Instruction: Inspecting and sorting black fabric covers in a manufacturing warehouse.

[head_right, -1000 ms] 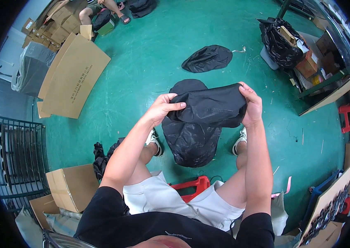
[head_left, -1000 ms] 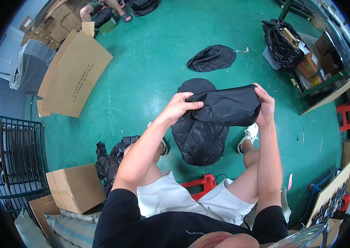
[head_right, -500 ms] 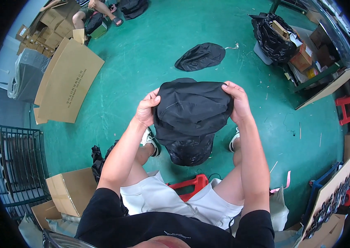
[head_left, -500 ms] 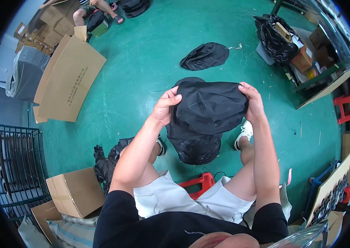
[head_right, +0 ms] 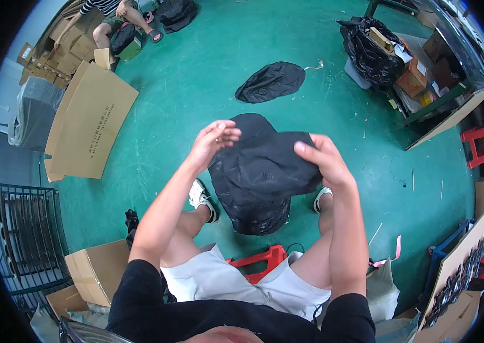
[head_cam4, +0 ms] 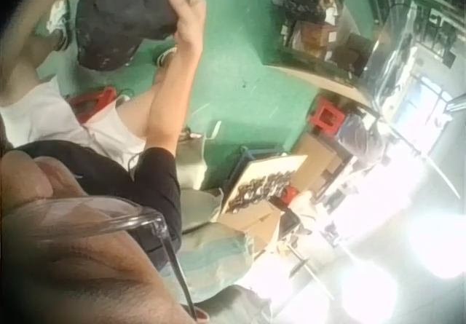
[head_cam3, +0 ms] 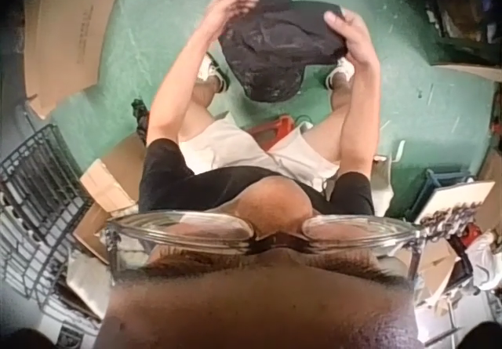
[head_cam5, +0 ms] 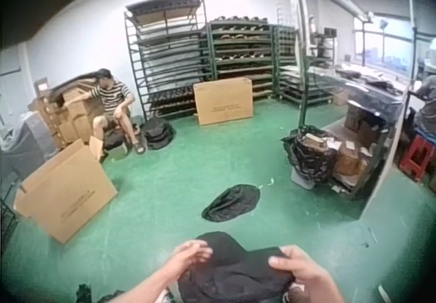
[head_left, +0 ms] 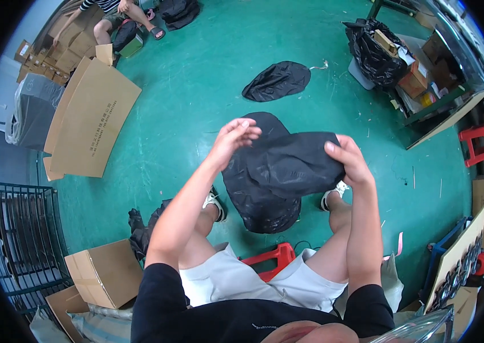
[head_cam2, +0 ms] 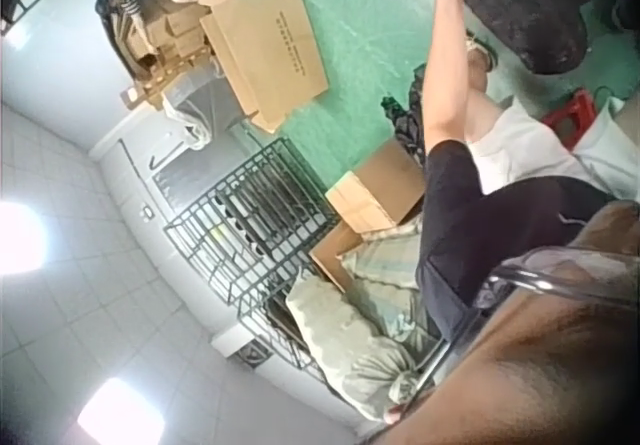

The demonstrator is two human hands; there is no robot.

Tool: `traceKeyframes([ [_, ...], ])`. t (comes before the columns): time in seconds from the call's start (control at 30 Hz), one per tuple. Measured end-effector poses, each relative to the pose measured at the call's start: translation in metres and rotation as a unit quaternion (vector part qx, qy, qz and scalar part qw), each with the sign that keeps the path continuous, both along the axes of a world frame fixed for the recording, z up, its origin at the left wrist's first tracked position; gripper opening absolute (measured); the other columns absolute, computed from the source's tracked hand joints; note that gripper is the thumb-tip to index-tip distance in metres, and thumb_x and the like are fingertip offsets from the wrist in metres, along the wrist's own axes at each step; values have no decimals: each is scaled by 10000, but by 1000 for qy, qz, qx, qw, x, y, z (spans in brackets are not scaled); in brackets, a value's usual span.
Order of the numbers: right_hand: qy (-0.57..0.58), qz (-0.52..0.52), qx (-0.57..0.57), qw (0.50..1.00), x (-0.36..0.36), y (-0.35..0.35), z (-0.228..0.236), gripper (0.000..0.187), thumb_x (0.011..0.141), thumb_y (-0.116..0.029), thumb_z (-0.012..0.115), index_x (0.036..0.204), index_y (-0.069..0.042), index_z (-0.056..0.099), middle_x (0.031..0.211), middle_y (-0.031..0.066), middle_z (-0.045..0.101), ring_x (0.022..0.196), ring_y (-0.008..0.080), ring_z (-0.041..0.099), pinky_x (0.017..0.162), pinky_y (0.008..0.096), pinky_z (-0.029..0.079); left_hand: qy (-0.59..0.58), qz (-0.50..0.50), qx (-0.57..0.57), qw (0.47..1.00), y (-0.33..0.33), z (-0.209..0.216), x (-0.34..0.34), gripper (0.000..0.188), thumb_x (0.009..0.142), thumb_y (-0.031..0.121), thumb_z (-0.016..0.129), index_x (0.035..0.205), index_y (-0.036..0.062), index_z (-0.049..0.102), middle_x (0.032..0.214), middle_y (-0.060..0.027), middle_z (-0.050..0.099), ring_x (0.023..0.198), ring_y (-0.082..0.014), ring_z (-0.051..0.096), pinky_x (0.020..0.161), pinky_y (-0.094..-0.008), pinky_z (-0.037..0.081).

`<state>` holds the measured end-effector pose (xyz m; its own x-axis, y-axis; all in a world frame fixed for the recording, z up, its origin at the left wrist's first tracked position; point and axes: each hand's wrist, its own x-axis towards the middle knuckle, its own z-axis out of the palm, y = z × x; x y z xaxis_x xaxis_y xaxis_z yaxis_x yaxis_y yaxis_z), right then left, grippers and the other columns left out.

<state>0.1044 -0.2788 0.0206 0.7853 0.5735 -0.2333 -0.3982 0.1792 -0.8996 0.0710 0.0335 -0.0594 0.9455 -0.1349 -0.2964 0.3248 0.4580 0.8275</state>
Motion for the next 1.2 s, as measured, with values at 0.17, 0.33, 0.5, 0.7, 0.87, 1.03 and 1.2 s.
traceKeyframes([
  [0.17,8,72,-112,991,-2,-16,-5,223,884,-168,740,987,23,688,908,16,696,840,83,611,792,271,502,-72,41,471,878,53,-115,111,435,878,315,711,1174,12,612,1134,-113,662,1068,-238,626,948,-368,483],
  [0.33,-48,64,-254,964,8,-37,-17,249,884,-144,710,988,78,666,821,25,661,807,83,560,748,292,495,1,-61,701,710,81,-228,213,529,807,347,746,1271,128,618,1423,-143,505,1285,-327,508,1060,-468,418],
  [0.5,-32,-70,-370,926,16,-38,-26,235,819,-162,729,838,48,625,615,40,578,597,80,491,551,285,421,84,-119,733,665,90,-320,305,603,807,400,728,1365,222,586,1599,-107,268,1445,-349,307,1172,-507,278],
  [0.7,-117,-33,-463,878,26,-7,-22,315,732,-231,782,724,15,586,548,91,499,468,223,459,487,314,353,150,-179,731,642,114,-373,348,683,787,455,720,1386,163,567,1603,-119,278,1467,-364,262,1184,-523,245],
  [0.87,-114,-43,-471,874,25,9,-17,333,727,-236,793,702,2,562,517,107,473,430,242,429,453,339,332,112,-46,688,715,121,-357,339,652,796,385,732,1351,74,590,1463,-154,497,1381,-322,432,1145,-442,345],
  [1.03,-170,58,-433,883,14,16,-10,345,837,-206,764,711,-5,514,530,153,519,462,328,539,450,368,394,-4,208,578,789,137,-263,337,363,774,136,775,1117,27,726,1102,-149,724,1025,-214,685,920,-327,519],
  [1.2,-249,71,-368,893,1,30,-27,260,872,-240,713,831,-12,593,627,211,568,597,413,605,523,429,471,-95,253,418,867,145,-154,333,200,822,-15,696,1018,20,680,942,-39,687,853,-115,626,784,-258,502],
])
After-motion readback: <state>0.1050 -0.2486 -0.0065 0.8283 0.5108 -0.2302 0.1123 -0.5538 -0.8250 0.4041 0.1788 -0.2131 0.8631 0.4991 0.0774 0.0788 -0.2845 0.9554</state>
